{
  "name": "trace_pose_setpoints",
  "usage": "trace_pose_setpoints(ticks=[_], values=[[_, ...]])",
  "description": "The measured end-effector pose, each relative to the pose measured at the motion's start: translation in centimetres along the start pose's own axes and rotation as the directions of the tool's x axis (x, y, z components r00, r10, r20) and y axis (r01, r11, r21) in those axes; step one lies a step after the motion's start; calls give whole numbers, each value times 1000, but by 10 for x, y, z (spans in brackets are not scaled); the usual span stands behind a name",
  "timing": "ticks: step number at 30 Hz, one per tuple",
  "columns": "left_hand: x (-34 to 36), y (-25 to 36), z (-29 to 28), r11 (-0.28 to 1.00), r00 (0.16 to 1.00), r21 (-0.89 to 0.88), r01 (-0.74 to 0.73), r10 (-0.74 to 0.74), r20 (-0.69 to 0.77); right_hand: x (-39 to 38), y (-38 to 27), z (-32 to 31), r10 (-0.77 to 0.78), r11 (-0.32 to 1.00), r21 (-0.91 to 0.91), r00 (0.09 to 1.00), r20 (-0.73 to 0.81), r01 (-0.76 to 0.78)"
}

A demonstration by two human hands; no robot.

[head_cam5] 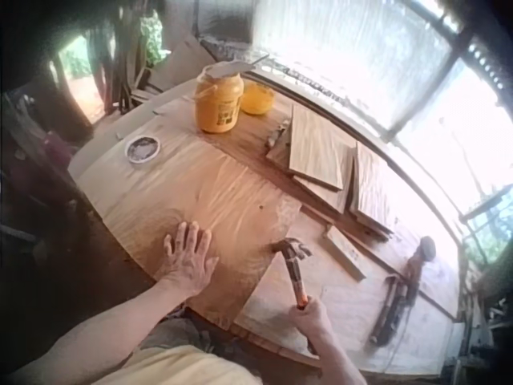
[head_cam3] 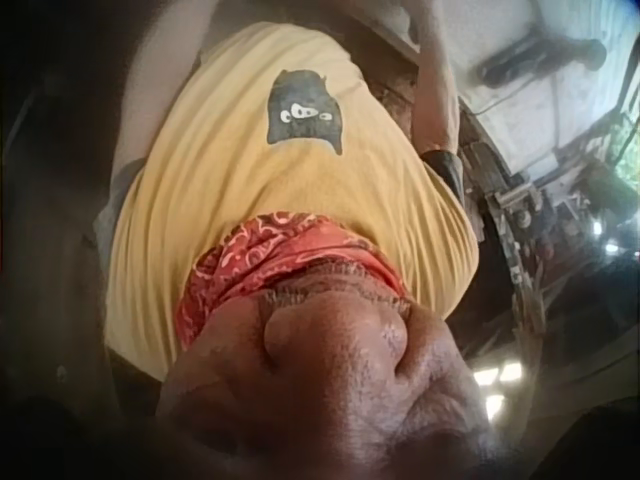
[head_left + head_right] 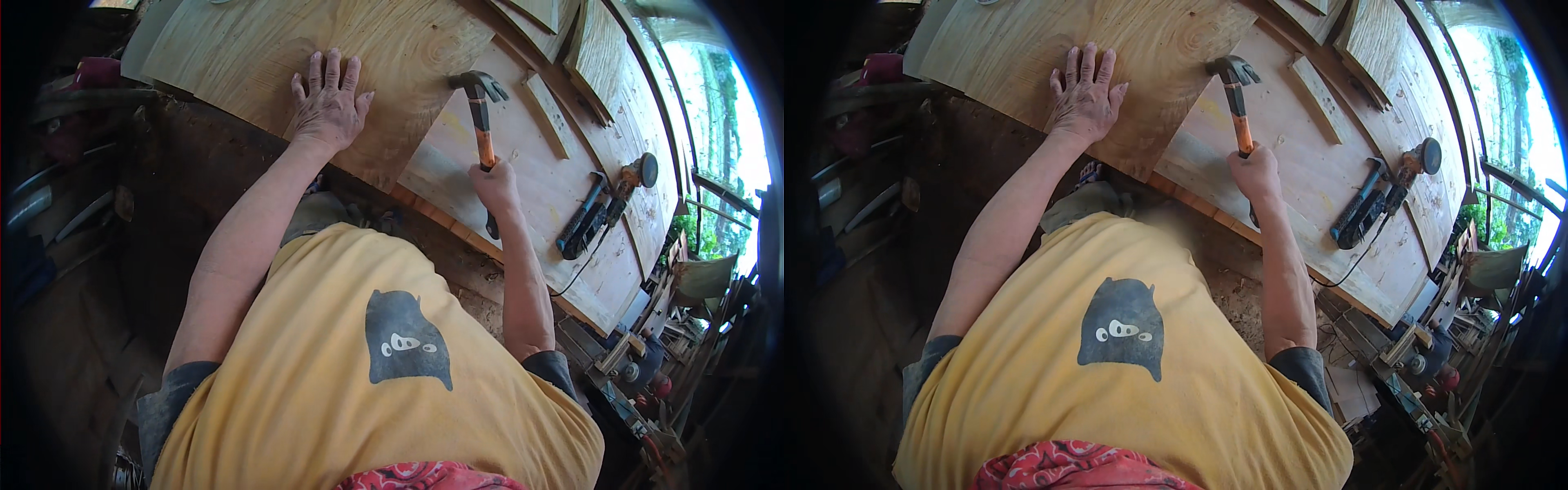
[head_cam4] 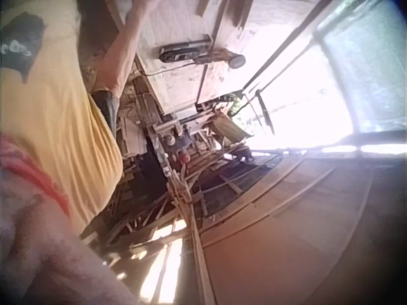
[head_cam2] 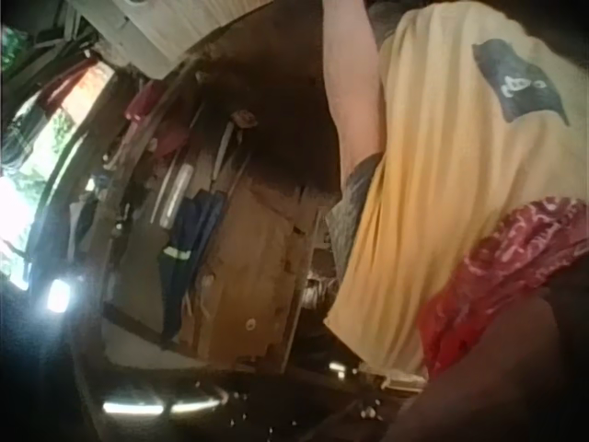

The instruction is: The person uses a hammer to drive a nail into a wooden board on a workbench, then uses a pen to mark lines on a separate wooden panel, and finally moves several smaller wooden boards aside.

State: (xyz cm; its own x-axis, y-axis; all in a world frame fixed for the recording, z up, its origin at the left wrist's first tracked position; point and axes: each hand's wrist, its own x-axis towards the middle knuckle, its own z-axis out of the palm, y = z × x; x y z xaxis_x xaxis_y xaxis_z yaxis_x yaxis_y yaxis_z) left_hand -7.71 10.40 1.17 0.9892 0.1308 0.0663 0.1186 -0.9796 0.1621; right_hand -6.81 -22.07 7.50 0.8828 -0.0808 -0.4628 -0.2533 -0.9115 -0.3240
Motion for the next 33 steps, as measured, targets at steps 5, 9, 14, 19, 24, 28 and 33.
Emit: trace_pose_setpoints(ticks=[5, 9, 14, 19, 24, 28, 33], values=[[-1, -2, 3, 999, 1000, -32, 2, -3, -29, -9, -16, 3, -30, 990, 137, 999, -29, 34], [1, -3, 7, 999, 999, -44, -13, 11, -46, -18, 0, 8, -102, 994, 32, 995, -7, 102], [-2, -5, 2, 999, 1000, -37, 20, -20, -9, -72, -17, -13, -124, 970, 204, 991, -42, 130], [0, 1, -5, 999, 1000, -46, 9, -9, -1, -74, 9, 7, -69, 995, -65, 995, 69, 74], [-1, -2, -4, 995, 998, -84, 45, -42, 41, -44, -34, -10, -152, 985, 96, 986, 70, 145], [0, 0, -4, 997, 999, -68, 42, -40, 29, -3, -76, -33, -201, 928, 280, 962, -184, 247], [0, -3, -6, 994, 998, -97, 42, -37, 50, 39, -106, -40, -291, 882, 303, 923, -251, 360]])
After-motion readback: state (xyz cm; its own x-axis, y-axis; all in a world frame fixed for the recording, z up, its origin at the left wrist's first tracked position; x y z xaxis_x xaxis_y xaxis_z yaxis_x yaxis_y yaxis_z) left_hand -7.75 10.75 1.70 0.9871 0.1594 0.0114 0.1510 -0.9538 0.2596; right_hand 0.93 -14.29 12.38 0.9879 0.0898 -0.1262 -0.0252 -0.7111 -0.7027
